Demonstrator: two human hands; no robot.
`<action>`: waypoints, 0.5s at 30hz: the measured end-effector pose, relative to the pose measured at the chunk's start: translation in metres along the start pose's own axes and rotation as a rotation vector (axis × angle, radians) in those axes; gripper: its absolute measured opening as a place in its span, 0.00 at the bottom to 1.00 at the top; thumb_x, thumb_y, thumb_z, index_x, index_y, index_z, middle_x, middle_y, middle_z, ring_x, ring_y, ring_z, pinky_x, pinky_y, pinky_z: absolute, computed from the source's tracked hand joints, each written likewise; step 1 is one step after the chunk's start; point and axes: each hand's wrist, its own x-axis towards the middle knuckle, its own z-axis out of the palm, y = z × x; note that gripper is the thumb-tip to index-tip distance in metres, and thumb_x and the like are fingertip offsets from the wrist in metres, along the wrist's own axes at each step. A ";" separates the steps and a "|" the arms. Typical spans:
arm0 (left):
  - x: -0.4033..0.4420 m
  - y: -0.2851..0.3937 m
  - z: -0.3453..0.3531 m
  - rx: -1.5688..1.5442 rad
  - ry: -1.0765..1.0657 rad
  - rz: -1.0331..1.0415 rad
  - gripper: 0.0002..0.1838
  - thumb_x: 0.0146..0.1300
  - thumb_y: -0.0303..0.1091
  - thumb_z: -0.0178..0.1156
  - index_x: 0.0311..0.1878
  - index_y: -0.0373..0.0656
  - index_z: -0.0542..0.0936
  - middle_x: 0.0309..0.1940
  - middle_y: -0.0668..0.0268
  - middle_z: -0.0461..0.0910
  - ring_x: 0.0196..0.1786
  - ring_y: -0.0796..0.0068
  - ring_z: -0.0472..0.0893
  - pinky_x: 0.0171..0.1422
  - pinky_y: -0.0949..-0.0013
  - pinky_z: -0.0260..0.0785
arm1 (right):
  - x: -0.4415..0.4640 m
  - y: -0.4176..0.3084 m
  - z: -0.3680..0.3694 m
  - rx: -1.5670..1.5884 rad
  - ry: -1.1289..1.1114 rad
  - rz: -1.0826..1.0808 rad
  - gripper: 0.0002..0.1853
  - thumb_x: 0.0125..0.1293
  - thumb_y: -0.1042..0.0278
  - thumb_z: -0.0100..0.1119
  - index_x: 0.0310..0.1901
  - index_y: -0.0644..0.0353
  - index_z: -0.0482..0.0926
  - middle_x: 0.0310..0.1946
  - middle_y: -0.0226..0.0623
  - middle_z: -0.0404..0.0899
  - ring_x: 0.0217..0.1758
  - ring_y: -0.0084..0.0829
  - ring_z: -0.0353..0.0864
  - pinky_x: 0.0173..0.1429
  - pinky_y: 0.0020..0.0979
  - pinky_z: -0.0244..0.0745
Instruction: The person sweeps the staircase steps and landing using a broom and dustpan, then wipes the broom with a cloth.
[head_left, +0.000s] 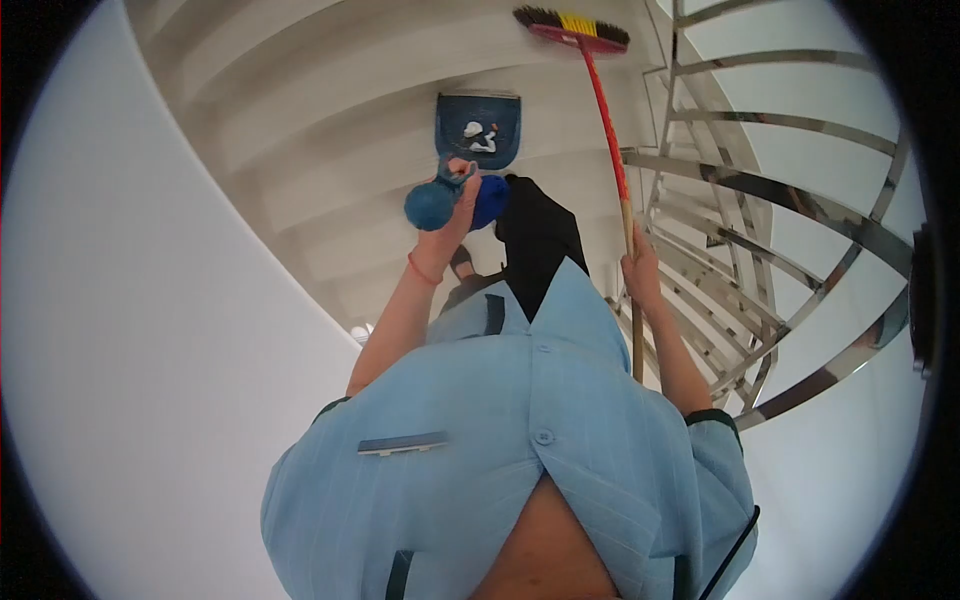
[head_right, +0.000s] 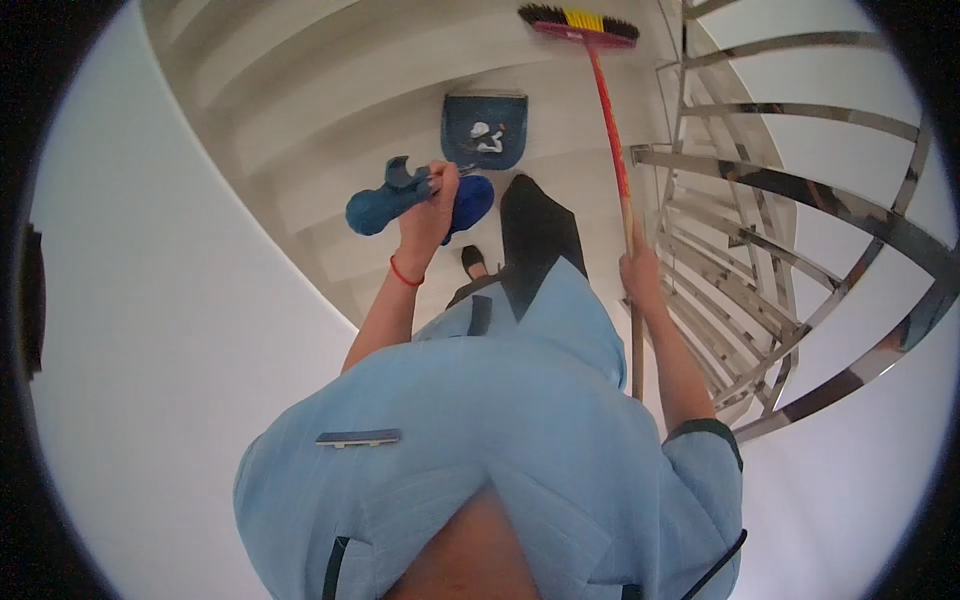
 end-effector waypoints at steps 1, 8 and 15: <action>-0.011 -0.008 -0.006 -0.025 0.021 -0.030 0.04 0.67 0.29 0.55 0.38 0.41 0.79 0.29 0.69 0.76 0.33 0.74 0.76 0.41 0.72 0.66 | -0.012 0.004 0.013 -0.017 0.007 -0.048 0.39 0.56 0.80 0.49 0.73 0.53 0.57 0.40 0.62 0.79 0.35 0.52 0.81 0.47 0.43 0.76; -0.091 -0.073 -0.042 0.150 -0.006 -0.004 0.06 0.65 0.28 0.55 0.43 0.42 0.79 0.39 0.61 0.80 0.41 0.67 0.81 0.44 0.70 0.71 | -0.083 -0.035 0.036 -0.039 -0.123 -0.076 0.37 0.57 0.79 0.49 0.72 0.53 0.60 0.34 0.58 0.79 0.35 0.46 0.81 0.46 0.40 0.75; -0.149 -0.053 -0.088 -0.228 0.039 -0.258 0.04 0.59 0.37 0.58 0.33 0.50 0.79 0.27 0.64 0.81 0.29 0.58 0.80 0.36 0.64 0.70 | -0.086 -0.103 0.020 -0.079 -0.365 -0.287 0.34 0.61 0.75 0.55 0.71 0.49 0.62 0.33 0.51 0.81 0.33 0.34 0.80 0.44 0.32 0.73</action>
